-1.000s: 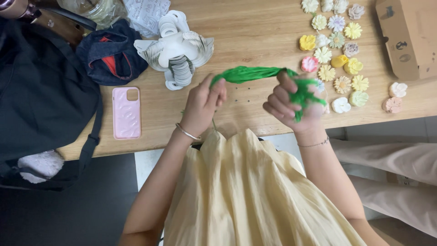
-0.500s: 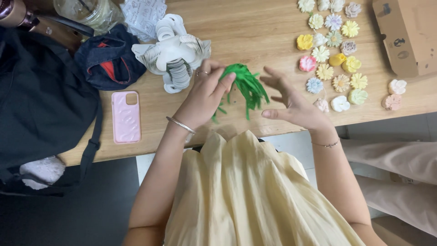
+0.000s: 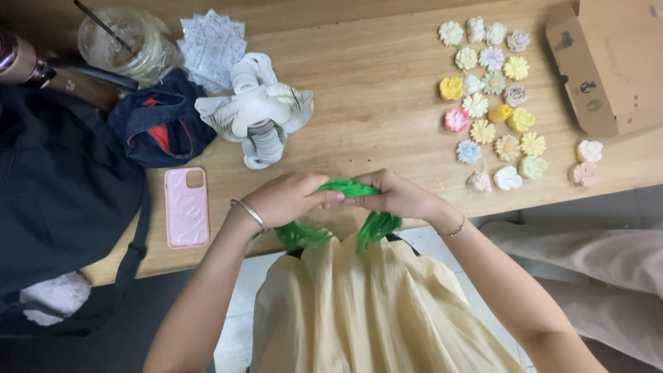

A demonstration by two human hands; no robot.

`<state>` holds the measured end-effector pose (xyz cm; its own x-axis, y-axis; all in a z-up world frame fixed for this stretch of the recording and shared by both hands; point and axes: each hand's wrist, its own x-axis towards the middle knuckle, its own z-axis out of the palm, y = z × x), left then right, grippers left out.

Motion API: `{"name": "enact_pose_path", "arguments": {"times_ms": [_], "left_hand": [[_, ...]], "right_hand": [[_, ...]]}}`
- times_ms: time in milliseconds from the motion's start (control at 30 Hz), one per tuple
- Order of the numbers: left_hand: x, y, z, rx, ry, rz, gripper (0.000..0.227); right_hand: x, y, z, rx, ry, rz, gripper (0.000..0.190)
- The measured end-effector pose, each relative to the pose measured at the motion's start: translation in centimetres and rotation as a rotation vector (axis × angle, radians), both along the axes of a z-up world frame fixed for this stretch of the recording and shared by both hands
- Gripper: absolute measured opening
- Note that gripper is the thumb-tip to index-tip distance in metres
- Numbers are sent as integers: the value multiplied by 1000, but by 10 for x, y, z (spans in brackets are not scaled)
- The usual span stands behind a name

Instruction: The person organizes various flower-shaped and shaped decorative candles on a wooden table, retrieves paper liners from a shelf, and places the candles one at a time into a cardboard box.

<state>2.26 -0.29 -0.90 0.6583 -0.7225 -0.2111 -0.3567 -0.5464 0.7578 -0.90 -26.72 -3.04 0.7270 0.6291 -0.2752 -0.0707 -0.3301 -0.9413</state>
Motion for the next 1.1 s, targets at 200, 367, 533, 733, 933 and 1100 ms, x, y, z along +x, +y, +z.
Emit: {"name": "enact_pose_path", "arguments": {"times_ms": [200,367,533,733,933,1100], "left_hand": [[29,3,7,223,496,-23,52],[63,19,-26,183,586,-10,49],[107,31,-62,128,450,23,50],[119,38,-81,20,294,175,46],[75,63,-98,-255,478,287,45],[0,109,-73,-159,887,425,37]], "right_hand": [[40,-33,-14,-126,306,125,29],[80,-61,-22,-62,415,134,30],[114,-63,-17,-21,473,123,31],[137,-56,-37,193,522,-97,35],[130,-31,-41,346,697,-223,32],[121,6,-44,8,627,133,34]]}}
